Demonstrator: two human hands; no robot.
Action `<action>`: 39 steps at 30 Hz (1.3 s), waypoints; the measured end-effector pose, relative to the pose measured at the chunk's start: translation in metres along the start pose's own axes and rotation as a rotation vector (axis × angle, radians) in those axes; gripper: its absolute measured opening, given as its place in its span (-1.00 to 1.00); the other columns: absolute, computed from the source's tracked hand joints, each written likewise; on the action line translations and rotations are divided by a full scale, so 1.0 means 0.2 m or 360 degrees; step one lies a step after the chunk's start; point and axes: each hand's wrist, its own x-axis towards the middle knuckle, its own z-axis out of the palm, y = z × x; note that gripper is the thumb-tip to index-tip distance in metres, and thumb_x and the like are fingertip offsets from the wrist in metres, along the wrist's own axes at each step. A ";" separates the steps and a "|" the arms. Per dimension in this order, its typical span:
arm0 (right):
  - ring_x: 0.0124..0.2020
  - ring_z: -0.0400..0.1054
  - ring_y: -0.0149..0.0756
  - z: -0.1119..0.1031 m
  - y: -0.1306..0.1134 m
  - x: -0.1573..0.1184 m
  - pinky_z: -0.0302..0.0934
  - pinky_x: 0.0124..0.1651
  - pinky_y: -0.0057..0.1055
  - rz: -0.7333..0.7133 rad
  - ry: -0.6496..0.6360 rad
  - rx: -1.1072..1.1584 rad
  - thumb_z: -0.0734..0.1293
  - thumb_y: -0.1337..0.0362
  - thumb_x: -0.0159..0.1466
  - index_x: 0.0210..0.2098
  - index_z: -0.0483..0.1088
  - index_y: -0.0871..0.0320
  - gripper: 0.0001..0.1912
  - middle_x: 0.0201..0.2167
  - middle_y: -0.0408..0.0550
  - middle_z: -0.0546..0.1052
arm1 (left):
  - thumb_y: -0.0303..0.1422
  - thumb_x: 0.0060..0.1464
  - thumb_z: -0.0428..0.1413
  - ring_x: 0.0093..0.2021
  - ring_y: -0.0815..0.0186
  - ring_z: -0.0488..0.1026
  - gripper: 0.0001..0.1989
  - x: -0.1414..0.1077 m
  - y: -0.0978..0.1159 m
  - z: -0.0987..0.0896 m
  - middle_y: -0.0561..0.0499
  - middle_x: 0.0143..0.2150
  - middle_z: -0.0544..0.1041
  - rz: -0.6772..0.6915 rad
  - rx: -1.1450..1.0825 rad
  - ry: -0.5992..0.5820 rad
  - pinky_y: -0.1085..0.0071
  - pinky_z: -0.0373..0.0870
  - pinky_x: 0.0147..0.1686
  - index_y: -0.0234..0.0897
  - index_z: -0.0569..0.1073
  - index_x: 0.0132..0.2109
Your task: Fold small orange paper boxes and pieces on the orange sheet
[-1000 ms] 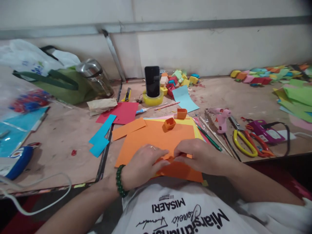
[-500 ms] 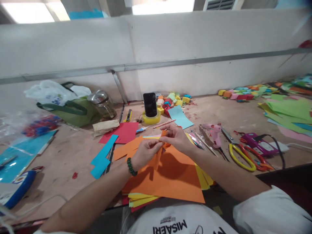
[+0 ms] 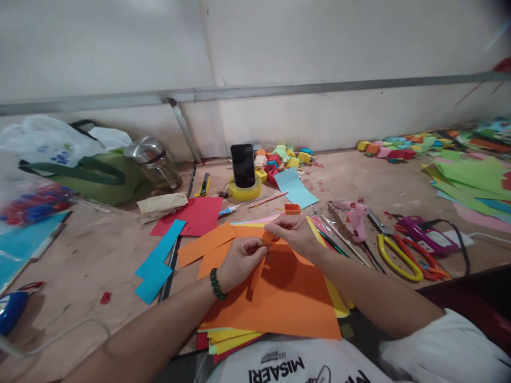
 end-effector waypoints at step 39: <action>-0.72 0.11 -0.54 -0.15 -0.06 0.09 0.03 -0.67 -0.53 -0.0200 0.0593 0.0431 0.52 -0.01 -0.09 -0.64 0.31 0.14 -0.58 -0.73 -0.27 0.31 | 0.12 -0.04 0.11 -0.44 0.27 0.50 -0.46 -0.08 0.02 0.02 -0.10 -0.47 0.56 -0.0166 -0.0540 -0.0335 0.37 0.44 -0.40 -0.36 0.51 -0.40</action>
